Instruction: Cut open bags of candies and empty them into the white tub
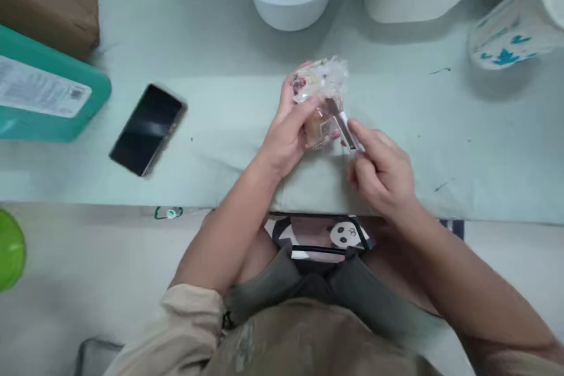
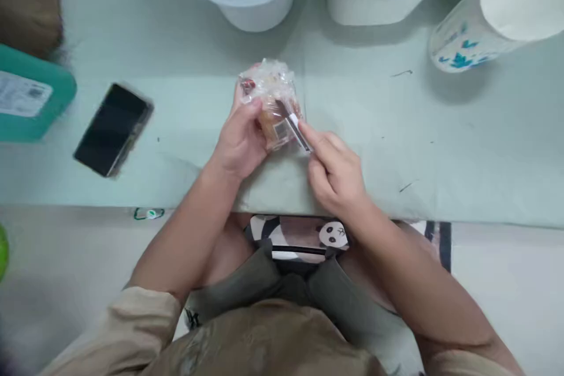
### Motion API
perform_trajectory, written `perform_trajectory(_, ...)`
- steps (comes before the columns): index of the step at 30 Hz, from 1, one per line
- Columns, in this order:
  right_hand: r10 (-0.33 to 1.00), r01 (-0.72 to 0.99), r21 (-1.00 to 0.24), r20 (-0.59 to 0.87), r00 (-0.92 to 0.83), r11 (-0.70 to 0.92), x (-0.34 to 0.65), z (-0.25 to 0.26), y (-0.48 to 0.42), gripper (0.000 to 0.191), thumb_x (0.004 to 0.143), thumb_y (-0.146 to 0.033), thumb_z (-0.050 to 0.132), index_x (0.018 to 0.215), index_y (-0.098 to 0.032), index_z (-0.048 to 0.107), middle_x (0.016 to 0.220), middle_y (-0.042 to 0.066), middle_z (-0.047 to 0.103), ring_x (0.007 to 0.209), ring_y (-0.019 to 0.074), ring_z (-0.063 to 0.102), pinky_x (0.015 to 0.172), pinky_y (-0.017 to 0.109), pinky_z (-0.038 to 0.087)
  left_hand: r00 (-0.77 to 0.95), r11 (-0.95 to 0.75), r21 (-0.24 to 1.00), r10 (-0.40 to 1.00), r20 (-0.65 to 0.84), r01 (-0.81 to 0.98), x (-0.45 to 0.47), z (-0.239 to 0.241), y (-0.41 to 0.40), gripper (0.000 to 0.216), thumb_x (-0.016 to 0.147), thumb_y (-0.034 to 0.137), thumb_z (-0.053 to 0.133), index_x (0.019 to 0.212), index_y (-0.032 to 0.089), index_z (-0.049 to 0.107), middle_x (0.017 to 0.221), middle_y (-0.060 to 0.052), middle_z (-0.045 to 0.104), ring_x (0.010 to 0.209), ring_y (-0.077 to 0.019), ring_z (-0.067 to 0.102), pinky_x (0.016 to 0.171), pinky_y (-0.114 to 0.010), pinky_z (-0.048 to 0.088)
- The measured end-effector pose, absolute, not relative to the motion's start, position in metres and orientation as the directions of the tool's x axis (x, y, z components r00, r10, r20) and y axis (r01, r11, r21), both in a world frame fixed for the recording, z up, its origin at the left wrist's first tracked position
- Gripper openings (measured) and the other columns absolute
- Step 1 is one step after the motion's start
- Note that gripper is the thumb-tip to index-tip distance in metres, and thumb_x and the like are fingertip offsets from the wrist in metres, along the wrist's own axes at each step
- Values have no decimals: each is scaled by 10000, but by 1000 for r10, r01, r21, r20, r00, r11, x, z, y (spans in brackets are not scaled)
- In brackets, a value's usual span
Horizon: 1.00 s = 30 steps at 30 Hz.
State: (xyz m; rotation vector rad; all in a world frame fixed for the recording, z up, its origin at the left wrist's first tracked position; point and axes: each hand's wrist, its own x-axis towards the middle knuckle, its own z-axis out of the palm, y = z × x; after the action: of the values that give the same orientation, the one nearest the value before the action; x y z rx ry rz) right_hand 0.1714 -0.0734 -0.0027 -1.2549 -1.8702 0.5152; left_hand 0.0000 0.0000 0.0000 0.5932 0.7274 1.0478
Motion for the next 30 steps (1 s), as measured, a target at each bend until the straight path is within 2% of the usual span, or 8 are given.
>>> perform_trajectory(7, 896, 599, -676, 403, -187, 429, 173, -5, -76, 637, 955, -67, 446, 1512, -348, 575, 962, 39, 695, 744, 142, 643, 691, 295, 566, 237, 383, 771, 923, -302, -509, 0, 1, 6, 358, 1022, 249, 518, 1363, 355, 544, 1156, 16, 718, 1086, -197, 745, 849, -293, 646)
perform_trajectory(11, 905, 625, -665, 383, -184, 408, 172, -7, -77, 640, 959, -68, 437, 1523, -343, 567, 1010, 49, 690, 774, 138, 665, 708, 292, 576, 209, 405, 762, 914, -347, -506, 1, 3, 8, 377, 1045, 268, 487, 1407, 366, 528, 1181, 0, 717, 1176, -234, 729, 849, -329, 650)
perform_trajectory(18, 913, 633, -666, 363, -186, 394, 172, -8, -77, 618, 962, -76, 444, 1512, -322, 582, 1010, 56, 693, 823, 148, 686, 733, 295, 590, 208, 396, 740, 918, -339, -543, 1, 9, 10, 326, 986, 330, 594, 1306, 365, 545, 1189, -19, 704, 1201, -292, 703, 813, -393, 644)
perform_trajectory(21, 917, 636, -668, 348, -193, 387, 171, -9, -78, 600, 960, -83, 448, 1495, -308, 600, 1011, 60, 693, 835, 151, 689, 737, 296, 589, 193, 367, 722, 929, -316, -586, 2, 9, 12, 269, 982, 304, 596, 1247, 336, 559, 1183, -13, 708, 1207, -278, 702, 862, -395, 641)
perform_trajectory(26, 929, 627, -690, 318, -188, 362, 171, -9, -79, 569, 968, -94, 446, 1479, -273, 621, 1053, 84, 685, 872, 160, 695, 740, 301, 592, 99, 302, 734, 947, -307, -609, 2, 5, 14, 269, 1002, 318, 579, 1270, 324, 599, 1208, -17, 737, 1334, -250, 649, 1015, -400, 604)
perform_trajectory(30, 944, 640, -695, 266, -193, 327, 170, -9, -79, 584, 962, -86, 440, 1487, -272, 614, 1052, 82, 691, 877, 164, 699, 741, 309, 597, 134, 292, 734, 954, -268, -613, 0, 2, 17, 235, 1007, 320, 538, 1231, 328, 608, 1141, 1, 749, 1308, -238, 663, 1066, -425, 579)
